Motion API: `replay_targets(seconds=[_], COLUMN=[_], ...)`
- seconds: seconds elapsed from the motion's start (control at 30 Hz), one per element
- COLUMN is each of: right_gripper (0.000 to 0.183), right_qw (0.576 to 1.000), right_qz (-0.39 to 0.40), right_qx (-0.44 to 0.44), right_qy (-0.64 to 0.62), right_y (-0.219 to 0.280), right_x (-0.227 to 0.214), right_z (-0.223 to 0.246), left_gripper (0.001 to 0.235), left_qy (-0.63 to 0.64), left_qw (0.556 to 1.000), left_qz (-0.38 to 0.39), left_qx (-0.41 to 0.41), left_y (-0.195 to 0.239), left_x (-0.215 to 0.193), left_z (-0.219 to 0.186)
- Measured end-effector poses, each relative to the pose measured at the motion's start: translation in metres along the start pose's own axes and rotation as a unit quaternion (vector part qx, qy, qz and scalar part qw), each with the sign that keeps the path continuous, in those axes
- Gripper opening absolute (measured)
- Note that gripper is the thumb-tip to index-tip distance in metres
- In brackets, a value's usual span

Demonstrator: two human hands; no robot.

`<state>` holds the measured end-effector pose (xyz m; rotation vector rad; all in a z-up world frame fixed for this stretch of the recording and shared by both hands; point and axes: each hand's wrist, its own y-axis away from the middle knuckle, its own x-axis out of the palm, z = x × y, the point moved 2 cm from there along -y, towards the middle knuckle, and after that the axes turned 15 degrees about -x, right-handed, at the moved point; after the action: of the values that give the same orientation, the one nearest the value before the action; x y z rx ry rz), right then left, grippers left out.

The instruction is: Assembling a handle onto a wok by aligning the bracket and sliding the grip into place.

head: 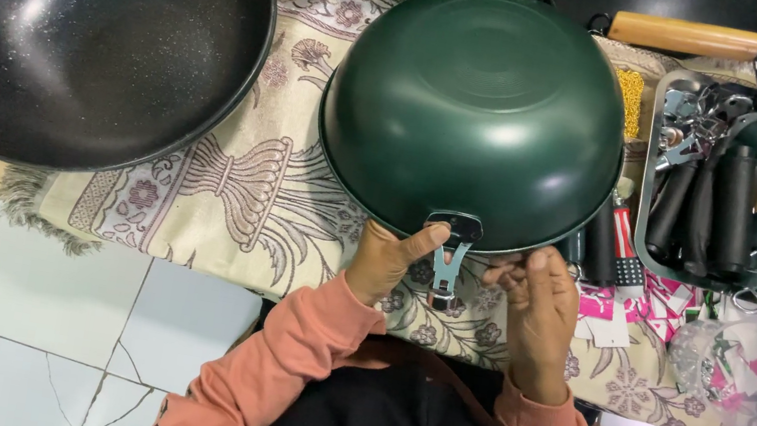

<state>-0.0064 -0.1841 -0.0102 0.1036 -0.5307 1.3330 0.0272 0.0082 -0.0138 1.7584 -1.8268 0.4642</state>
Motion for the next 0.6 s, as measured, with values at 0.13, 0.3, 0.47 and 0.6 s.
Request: replay_targets(seconds=[0.13,0.3,0.47,0.6], right_gripper=[0.018,0.011,0.01,0.008], right_qw=[0.983,0.866,0.77,0.667], right_qz=[0.02,0.074,0.132,0.176], right_qx=[-0.059,-0.212,-0.251,-0.255], right_qy=[0.172,0.447,0.572,0.678], right_y=[-0.008,-0.017,-0.01,-0.007], right_x=[-0.006,-0.026,-0.024,-0.035], right_z=[0.051,0.081,0.077,0.065], left_gripper=[0.018,0.018,0.026,0.028], left_qy=[0.022,0.031,0.022,0.037], left_qw=[0.999,0.999,0.999,0.999], left_qz=[0.024,0.024,0.03,0.023], left_qx=[-0.003,0.015,0.018,0.02], left_y=[0.007,0.007,0.01,0.012], left_x=[0.012,0.014,0.025,0.032], left_z=[-0.011,-0.014,-0.032,-0.037])
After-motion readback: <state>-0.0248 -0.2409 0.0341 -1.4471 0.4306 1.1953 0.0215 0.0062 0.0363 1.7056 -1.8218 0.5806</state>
